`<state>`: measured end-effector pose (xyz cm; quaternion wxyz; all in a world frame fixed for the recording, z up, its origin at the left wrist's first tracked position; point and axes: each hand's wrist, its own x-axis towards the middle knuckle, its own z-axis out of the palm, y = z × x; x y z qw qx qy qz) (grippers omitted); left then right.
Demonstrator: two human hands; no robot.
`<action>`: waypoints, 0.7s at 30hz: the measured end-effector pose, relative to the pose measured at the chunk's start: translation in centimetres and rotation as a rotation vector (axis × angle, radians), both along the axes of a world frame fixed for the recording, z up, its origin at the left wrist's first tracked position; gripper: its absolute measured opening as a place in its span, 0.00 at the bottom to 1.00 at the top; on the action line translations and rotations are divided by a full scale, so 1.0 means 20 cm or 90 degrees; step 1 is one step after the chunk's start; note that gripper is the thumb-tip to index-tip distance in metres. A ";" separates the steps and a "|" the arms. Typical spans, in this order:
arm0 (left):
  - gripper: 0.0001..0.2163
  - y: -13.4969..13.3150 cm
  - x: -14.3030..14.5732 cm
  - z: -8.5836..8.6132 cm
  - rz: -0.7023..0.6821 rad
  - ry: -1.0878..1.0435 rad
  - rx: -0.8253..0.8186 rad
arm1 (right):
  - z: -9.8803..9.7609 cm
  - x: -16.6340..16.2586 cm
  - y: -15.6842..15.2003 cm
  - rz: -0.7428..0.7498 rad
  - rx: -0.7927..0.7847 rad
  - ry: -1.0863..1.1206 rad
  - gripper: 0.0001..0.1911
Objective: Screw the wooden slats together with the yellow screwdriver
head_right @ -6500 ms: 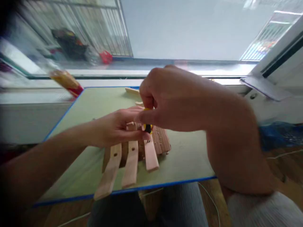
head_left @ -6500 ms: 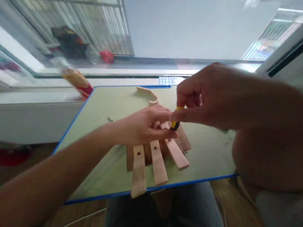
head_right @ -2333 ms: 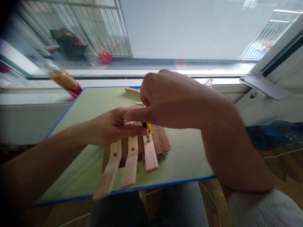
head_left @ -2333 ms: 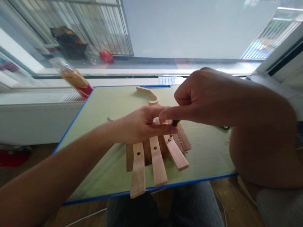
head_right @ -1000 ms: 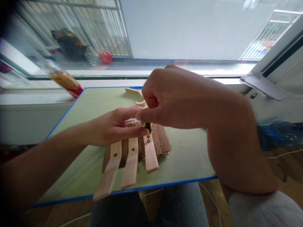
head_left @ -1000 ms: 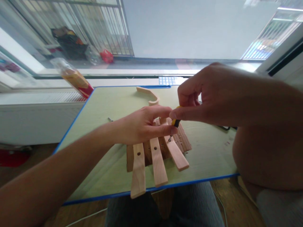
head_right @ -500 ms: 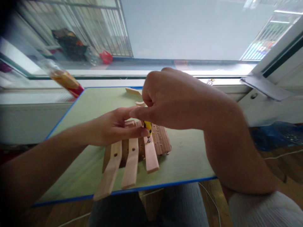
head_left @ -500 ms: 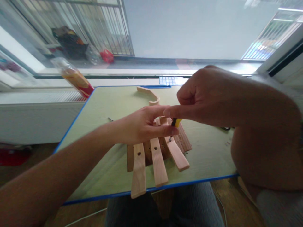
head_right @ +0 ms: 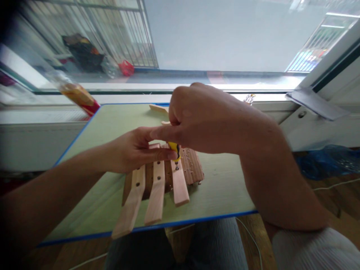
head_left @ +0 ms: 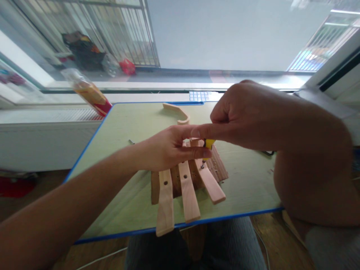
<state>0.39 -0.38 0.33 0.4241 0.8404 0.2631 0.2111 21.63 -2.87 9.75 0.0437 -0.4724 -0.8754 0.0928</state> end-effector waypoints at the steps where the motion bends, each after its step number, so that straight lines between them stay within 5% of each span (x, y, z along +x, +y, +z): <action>1: 0.14 0.00 0.00 -0.01 0.001 -0.010 -0.008 | 0.00 0.00 0.00 0.007 -0.002 0.006 0.34; 8: 0.12 -0.01 0.00 -0.02 -0.005 -0.062 -0.063 | 0.04 0.05 -0.03 0.035 -0.010 0.017 0.29; 14: 0.11 0.01 -0.01 -0.01 -0.018 -0.034 0.017 | 0.07 0.08 -0.04 0.066 0.019 0.065 0.12; 21: 0.13 0.03 -0.02 -0.03 -0.032 -0.020 0.017 | 0.04 0.09 -0.02 0.147 0.006 0.061 0.13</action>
